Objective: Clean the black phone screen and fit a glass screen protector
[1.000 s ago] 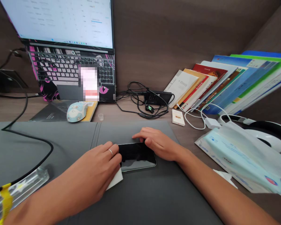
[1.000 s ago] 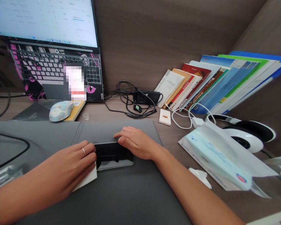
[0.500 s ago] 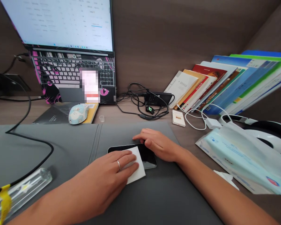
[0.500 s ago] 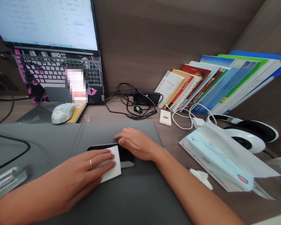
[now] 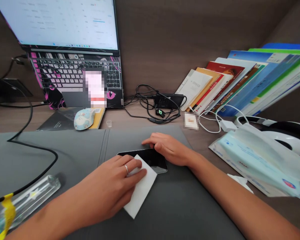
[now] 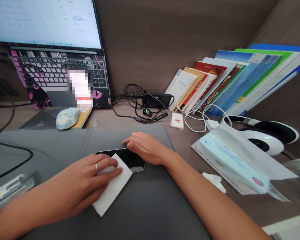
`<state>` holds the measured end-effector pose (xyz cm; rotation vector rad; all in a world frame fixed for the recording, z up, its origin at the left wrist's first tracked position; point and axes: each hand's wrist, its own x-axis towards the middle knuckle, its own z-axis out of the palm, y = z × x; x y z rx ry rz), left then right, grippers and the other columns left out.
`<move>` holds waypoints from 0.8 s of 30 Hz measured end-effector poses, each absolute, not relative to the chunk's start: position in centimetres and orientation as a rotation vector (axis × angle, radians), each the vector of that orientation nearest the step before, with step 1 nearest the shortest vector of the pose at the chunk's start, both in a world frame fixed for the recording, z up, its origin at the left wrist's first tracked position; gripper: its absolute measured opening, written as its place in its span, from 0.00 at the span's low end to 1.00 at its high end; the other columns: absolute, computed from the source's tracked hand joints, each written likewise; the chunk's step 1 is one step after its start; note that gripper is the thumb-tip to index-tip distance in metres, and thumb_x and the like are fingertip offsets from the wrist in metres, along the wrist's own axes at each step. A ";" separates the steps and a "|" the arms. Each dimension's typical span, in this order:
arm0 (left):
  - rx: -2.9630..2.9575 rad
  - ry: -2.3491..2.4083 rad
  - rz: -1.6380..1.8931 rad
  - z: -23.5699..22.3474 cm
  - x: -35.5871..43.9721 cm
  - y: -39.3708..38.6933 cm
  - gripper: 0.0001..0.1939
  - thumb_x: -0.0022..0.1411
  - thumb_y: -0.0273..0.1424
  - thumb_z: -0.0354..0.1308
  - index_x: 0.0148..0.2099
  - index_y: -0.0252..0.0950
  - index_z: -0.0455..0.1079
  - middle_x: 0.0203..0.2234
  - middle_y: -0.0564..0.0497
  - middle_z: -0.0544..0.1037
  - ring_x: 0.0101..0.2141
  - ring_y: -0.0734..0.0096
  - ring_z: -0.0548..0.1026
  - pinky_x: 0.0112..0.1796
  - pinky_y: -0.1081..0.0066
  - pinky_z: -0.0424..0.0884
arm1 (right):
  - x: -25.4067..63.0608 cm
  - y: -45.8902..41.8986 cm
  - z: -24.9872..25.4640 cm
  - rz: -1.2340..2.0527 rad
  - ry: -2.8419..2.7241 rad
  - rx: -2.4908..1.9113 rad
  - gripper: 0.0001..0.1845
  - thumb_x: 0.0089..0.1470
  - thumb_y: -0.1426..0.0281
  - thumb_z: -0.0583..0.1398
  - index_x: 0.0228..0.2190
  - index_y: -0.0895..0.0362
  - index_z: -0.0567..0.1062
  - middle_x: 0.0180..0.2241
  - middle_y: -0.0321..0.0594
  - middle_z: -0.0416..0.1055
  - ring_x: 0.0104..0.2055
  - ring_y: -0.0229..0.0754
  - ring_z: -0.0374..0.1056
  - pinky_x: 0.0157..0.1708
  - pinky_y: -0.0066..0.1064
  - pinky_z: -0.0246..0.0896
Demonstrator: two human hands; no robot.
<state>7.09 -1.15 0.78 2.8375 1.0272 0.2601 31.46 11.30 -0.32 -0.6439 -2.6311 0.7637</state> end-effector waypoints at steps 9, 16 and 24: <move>2.765 1.067 0.260 1.6 6.1 -1.1 0.16 0.68 0.24 0.50 0.53 0.42 0.71 0.42 0.48 0.76 0.39 0.64 0.73 0.42 0.64 0.71 | 31.4 11.4 -0.3 0.781 -2.619 -0.633 0.48 0.64 0.40 0.33 0.51 0.59 0.75 0.38 0.45 0.71 0.40 0.45 0.66 0.44 0.38 0.60; 2.812 1.035 0.230 0.8 7.7 -1.0 0.24 0.68 0.26 0.51 0.65 0.40 0.62 0.54 0.44 0.71 0.50 0.57 0.69 0.51 0.56 0.68 | 31.3 11.2 -0.2 0.781 -2.623 -0.627 0.49 0.64 0.40 0.33 0.51 0.62 0.76 0.37 0.45 0.70 0.39 0.45 0.65 0.43 0.37 0.59; 2.751 1.061 0.116 1.4 7.5 -1.8 0.20 0.67 0.26 0.50 0.60 0.41 0.65 0.47 0.47 0.72 0.44 0.58 0.70 0.47 0.56 0.68 | 31.2 11.2 -0.2 0.771 -2.627 -0.627 0.48 0.64 0.40 0.33 0.50 0.60 0.76 0.35 0.44 0.69 0.39 0.45 0.65 0.44 0.37 0.59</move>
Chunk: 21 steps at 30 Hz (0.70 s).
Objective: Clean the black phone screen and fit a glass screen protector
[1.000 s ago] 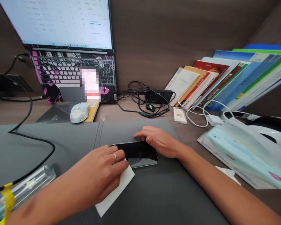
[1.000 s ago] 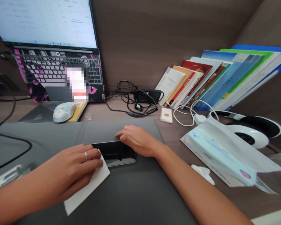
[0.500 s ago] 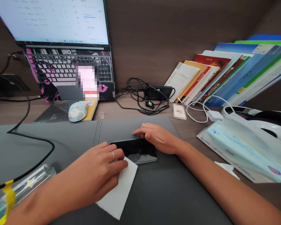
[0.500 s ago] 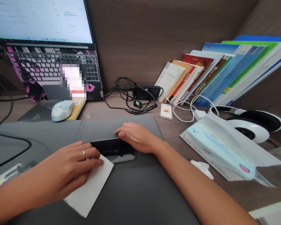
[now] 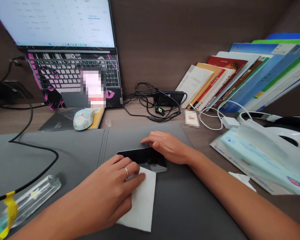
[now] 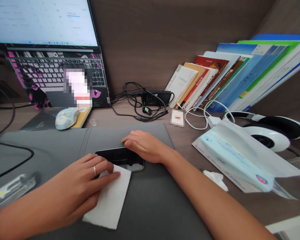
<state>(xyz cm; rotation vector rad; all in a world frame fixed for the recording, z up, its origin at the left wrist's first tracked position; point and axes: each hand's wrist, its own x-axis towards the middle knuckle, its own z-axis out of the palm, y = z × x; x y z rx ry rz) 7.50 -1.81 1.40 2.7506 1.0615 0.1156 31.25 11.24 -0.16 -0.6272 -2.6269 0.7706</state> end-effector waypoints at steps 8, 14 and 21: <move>2.837 1.076 0.139 0.8 8.6 -1.7 0.25 0.69 0.27 0.48 0.66 0.35 0.60 0.50 0.43 0.71 0.45 0.57 0.69 0.45 0.55 0.67 | 31.1 11.3 -0.2 0.791 -2.602 -0.635 0.47 0.64 0.40 0.34 0.49 0.59 0.76 0.37 0.44 0.71 0.40 0.45 0.66 0.44 0.37 0.60; 2.879 1.110 0.203 0.7 9.3 -1.9 0.22 0.69 0.29 0.49 0.64 0.36 0.64 0.46 0.45 0.73 0.43 0.59 0.69 0.45 0.56 0.64 | 31.1 11.2 -0.4 0.778 -2.605 -0.637 0.47 0.65 0.41 0.33 0.48 0.59 0.77 0.36 0.44 0.71 0.39 0.45 0.66 0.43 0.37 0.59; 2.847 1.214 0.318 0.8 7.7 -2.1 0.12 0.66 0.29 0.52 0.47 0.37 0.75 0.27 0.51 0.73 0.31 0.63 0.68 0.34 0.60 0.60 | 31.1 11.4 -0.5 0.795 -2.597 -0.638 0.47 0.64 0.40 0.33 0.49 0.60 0.77 0.37 0.45 0.71 0.40 0.45 0.66 0.44 0.37 0.59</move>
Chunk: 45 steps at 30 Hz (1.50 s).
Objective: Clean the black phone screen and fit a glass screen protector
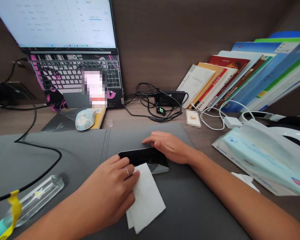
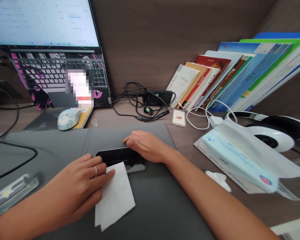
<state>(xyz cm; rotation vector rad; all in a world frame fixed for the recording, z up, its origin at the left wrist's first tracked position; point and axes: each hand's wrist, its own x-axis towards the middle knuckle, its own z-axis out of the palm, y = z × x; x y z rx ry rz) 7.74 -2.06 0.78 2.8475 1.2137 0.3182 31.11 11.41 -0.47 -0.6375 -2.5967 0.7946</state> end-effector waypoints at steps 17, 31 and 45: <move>2.578 1.636 -0.387 2.0 8.0 -2.0 0.24 0.70 0.30 0.43 0.62 0.32 0.69 0.29 0.45 0.82 0.31 0.55 0.81 0.31 0.61 0.73 | 31.3 11.5 -0.3 0.815 -2.614 -0.671 0.48 0.64 0.40 0.33 0.51 0.59 0.76 0.38 0.46 0.72 0.40 0.45 0.67 0.44 0.38 0.60; 2.568 1.731 -0.334 2.5 7.0 -1.2 0.21 0.70 0.30 0.42 0.55 0.35 0.73 0.25 0.46 0.81 0.26 0.55 0.80 0.25 0.65 0.63 | 31.2 11.5 -0.3 0.809 -2.620 -0.659 0.47 0.65 0.41 0.33 0.51 0.59 0.76 0.38 0.46 0.72 0.41 0.45 0.67 0.44 0.38 0.60; 2.530 1.723 -0.306 2.6 6.4 -0.9 0.23 0.72 0.31 0.38 0.42 0.39 0.77 0.25 0.47 0.79 0.26 0.57 0.79 0.26 0.64 0.58 | 31.3 11.4 -0.3 0.821 -2.596 -0.668 0.46 0.64 0.40 0.34 0.50 0.58 0.76 0.39 0.45 0.72 0.42 0.45 0.67 0.45 0.38 0.61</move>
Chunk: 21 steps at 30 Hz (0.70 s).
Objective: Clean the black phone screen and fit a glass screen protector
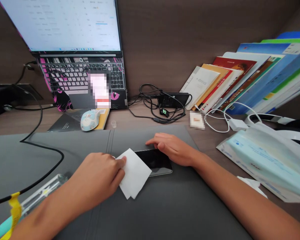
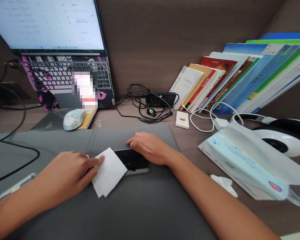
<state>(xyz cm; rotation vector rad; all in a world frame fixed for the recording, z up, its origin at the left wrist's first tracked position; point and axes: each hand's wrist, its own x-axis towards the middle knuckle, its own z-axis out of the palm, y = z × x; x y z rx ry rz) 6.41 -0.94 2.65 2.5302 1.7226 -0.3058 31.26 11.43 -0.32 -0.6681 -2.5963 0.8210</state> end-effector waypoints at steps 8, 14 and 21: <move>2.547 1.698 -0.341 2.5 6.6 -1.5 0.23 0.71 0.29 0.39 0.48 0.40 0.77 0.25 0.48 0.80 0.26 0.57 0.80 0.26 0.65 0.59 | 31.1 11.4 -0.4 0.823 -2.590 -0.647 0.47 0.64 0.40 0.34 0.49 0.59 0.77 0.38 0.46 0.73 0.41 0.46 0.67 0.45 0.39 0.60; 2.550 1.619 -0.460 2.7 7.5 -1.9 0.22 0.68 0.28 0.43 0.54 0.33 0.74 0.28 0.44 0.82 0.27 0.53 0.81 0.24 0.64 0.63 | 31.3 11.4 -0.3 0.828 -2.587 -0.657 0.46 0.65 0.40 0.34 0.49 0.58 0.76 0.39 0.46 0.73 0.41 0.45 0.67 0.45 0.38 0.61; 2.539 1.708 -0.446 2.7 7.3 -1.9 0.21 0.69 0.28 0.40 0.51 0.34 0.75 0.27 0.44 0.81 0.28 0.54 0.81 0.25 0.65 0.64 | 31.3 11.4 -0.3 0.822 -2.589 -0.658 0.45 0.65 0.40 0.34 0.49 0.58 0.76 0.39 0.45 0.73 0.41 0.45 0.67 0.45 0.38 0.61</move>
